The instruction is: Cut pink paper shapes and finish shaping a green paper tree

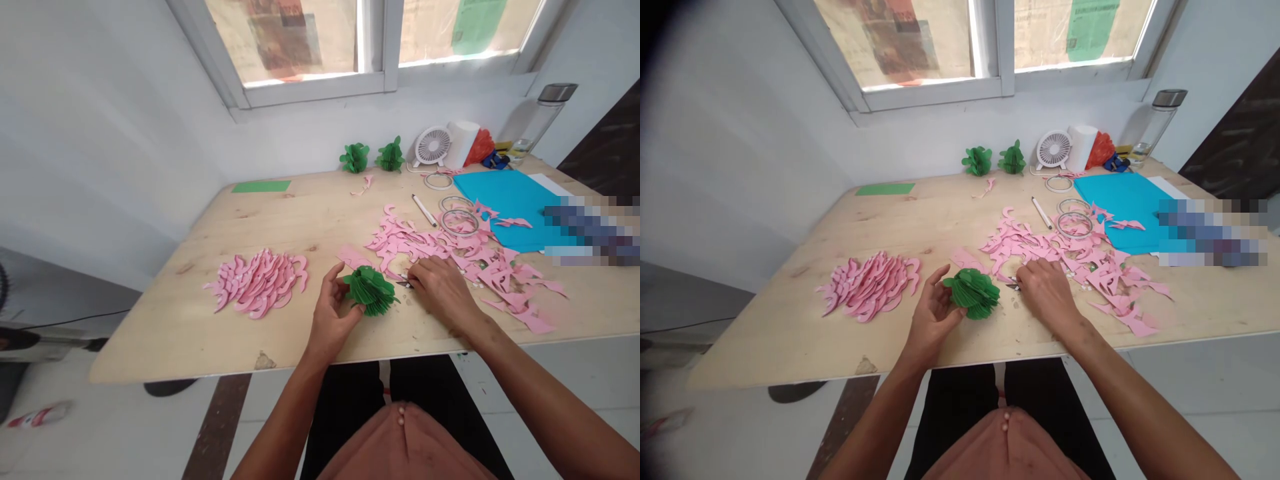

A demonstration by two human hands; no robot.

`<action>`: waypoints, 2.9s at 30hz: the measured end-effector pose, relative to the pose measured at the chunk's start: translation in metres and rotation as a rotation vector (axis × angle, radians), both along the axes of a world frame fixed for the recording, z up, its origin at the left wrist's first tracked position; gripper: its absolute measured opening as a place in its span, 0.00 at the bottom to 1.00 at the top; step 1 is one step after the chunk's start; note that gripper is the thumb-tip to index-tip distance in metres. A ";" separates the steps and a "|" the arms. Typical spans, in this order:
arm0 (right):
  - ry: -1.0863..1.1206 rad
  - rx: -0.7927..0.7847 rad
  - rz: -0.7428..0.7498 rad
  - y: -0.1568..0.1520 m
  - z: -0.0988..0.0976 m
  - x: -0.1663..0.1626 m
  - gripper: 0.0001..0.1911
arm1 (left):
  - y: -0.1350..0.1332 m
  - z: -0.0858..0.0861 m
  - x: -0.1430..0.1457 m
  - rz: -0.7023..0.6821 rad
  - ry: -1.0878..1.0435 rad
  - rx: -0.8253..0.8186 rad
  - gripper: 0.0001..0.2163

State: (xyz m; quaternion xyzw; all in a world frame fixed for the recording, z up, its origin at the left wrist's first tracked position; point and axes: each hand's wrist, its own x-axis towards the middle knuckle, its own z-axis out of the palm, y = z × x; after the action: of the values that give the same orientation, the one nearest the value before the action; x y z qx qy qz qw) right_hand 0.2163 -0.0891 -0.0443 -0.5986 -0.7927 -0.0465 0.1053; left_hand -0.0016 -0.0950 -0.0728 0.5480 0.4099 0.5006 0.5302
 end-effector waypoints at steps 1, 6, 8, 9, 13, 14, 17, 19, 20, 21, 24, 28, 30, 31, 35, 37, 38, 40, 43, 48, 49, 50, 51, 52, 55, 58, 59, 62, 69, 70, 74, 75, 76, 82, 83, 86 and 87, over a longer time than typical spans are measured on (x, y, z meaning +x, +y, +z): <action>-0.034 0.000 0.009 0.001 0.001 0.000 0.08 | 0.000 0.000 0.000 -0.001 -0.001 -0.002 0.33; -0.124 0.004 0.064 0.006 0.004 -0.001 0.08 | 0.000 0.000 0.000 -0.002 -0.013 -0.011 0.33; -0.140 0.009 0.086 0.007 0.005 -0.002 0.08 | 0.000 0.000 0.000 0.001 -0.008 -0.014 0.34; -0.149 0.013 0.093 0.007 0.005 -0.003 0.08 | 0.000 0.000 0.000 0.001 -0.005 -0.014 0.34; -0.197 0.029 0.090 0.006 0.004 -0.005 0.08 | 0.000 0.000 0.000 0.003 -0.002 -0.014 0.34; -0.205 0.030 0.080 0.006 0.003 -0.005 0.08 | 0.000 0.000 0.000 0.004 -0.005 -0.012 0.34; -0.199 0.029 0.038 0.005 -0.003 -0.004 0.08 | 0.000 0.000 0.000 0.010 -0.014 -0.003 0.33; -0.167 0.029 0.009 0.005 -0.007 -0.002 0.08 | 0.000 0.000 0.001 0.010 -0.016 0.000 0.33; -0.146 0.031 -0.005 0.005 -0.010 -0.001 0.09 | 0.000 -0.001 0.001 0.010 -0.015 0.001 0.33; -0.124 0.033 -0.017 0.005 -0.012 0.000 0.09 | 0.000 -0.001 0.001 0.011 -0.014 0.002 0.33; -0.066 0.044 -0.053 0.005 -0.016 0.001 0.11 | 0.000 -0.001 0.001 0.014 -0.014 0.009 0.33; 0.011 0.048 -0.088 0.004 -0.017 0.001 0.10 | 0.001 -0.001 0.001 0.006 -0.022 0.003 0.33; 0.093 0.046 -0.102 0.001 -0.015 0.001 0.09 | 0.000 -0.001 0.001 0.008 -0.025 0.000 0.33; 0.153 0.050 -0.107 0.000 -0.014 0.002 0.09 | 0.000 -0.001 0.001 0.008 -0.025 -0.001 0.33; 0.481 0.102 -0.109 -0.007 -0.012 0.006 0.06 | 0.000 -0.001 0.001 -0.003 -0.027 -0.001 0.33; 0.556 0.115 -0.103 -0.009 -0.012 0.007 0.05 | 0.000 -0.001 0.001 -0.002 -0.027 -0.001 0.33; 0.543 0.111 -0.096 -0.010 -0.013 0.008 0.05 | 0.000 -0.001 0.001 0.001 -0.029 -0.001 0.33; 0.438 0.094 -0.080 -0.010 -0.013 0.008 0.05 | 0.001 -0.001 0.001 0.001 -0.030 -0.001 0.33; 0.237 0.054 -0.074 -0.009 -0.010 0.005 0.06 | 0.001 -0.002 0.001 0.001 -0.029 0.001 0.33; 0.039 0.008 -0.083 -0.003 0.001 -0.001 0.09 | 0.001 -0.001 0.001 -0.003 -0.027 -0.001 0.33; 0.007 -0.006 -0.080 -0.002 0.002 -0.002 0.09 | 0.001 -0.001 0.001 -0.001 -0.028 -0.004 0.33; -0.024 -0.021 -0.073 -0.001 0.004 -0.002 0.09 | 0.001 0.000 0.001 0.000 -0.029 -0.008 0.33; -0.054 -0.033 -0.065 0.001 0.005 -0.003 0.09 | 0.001 0.000 0.001 0.000 -0.030 -0.012 0.33; -0.082 -0.043 -0.056 0.002 0.006 -0.003 0.09 | 0.001 0.000 0.001 0.000 -0.032 -0.015 0.33; -0.156 -0.063 -0.035 0.006 0.007 -0.004 0.08 | 0.001 0.001 0.001 0.000 -0.035 -0.021 0.33; -0.208 -0.074 -0.025 0.008 0.008 -0.006 0.07 | 0.001 0.001 0.001 0.001 -0.029 -0.020 0.33; -0.222 -0.078 -0.023 0.008 0.008 -0.006 0.07 | 0.001 0.000 0.001 0.000 -0.026 -0.018 0.33; -0.252 -0.084 -0.022 0.007 0.008 -0.008 0.07 | 0.001 -0.001 0.001 -0.002 -0.024 -0.012 0.33; -0.194 -0.005 -0.085 0.001 -0.007 -0.007 0.07 | 0.001 -0.001 0.001 0.015 -0.026 -0.005 0.33; -0.173 0.010 -0.099 0.001 -0.010 -0.006 0.08 | 0.001 -0.001 0.001 0.014 -0.025 -0.004 0.33; -0.038 0.022 -0.145 -0.002 -0.015 -0.005 0.08 | 0.001 0.000 0.001 0.008 -0.024 -0.002 0.32; 0.011 0.019 -0.155 -0.003 -0.015 -0.005 0.08 | 0.001 0.000 0.002 0.005 -0.026 -0.002 0.32; 0.071 0.019 -0.162 -0.004 -0.015 -0.004 0.08 | 0.001 0.000 0.002 0.003 -0.029 0.000 0.32; 0.640 0.020 -0.126 -0.019 -0.005 -0.003 0.05 | 0.001 -0.002 0.001 0.006 -0.021 0.004 0.32; 0.720 -0.009 -0.111 -0.023 -0.002 -0.004 0.06 | 0.001 -0.002 0.001 0.004 -0.019 0.001 0.32; 0.852 -0.049 -0.065 -0.036 0.003 -0.013 0.07 | 0.001 -0.001 0.001 0.001 -0.014 -0.004 0.32; 0.878 -0.059 -0.043 -0.040 0.003 -0.017 0.06 | 0.001 0.000 0.002 0.003 -0.012 -0.007 0.32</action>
State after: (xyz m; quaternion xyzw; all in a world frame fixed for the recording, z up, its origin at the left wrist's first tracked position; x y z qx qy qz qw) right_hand 0.1995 -0.1288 -0.0411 -0.5808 -0.6610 0.2327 0.4142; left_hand 0.0001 -0.0935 -0.0726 0.5427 0.4092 0.5032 0.5337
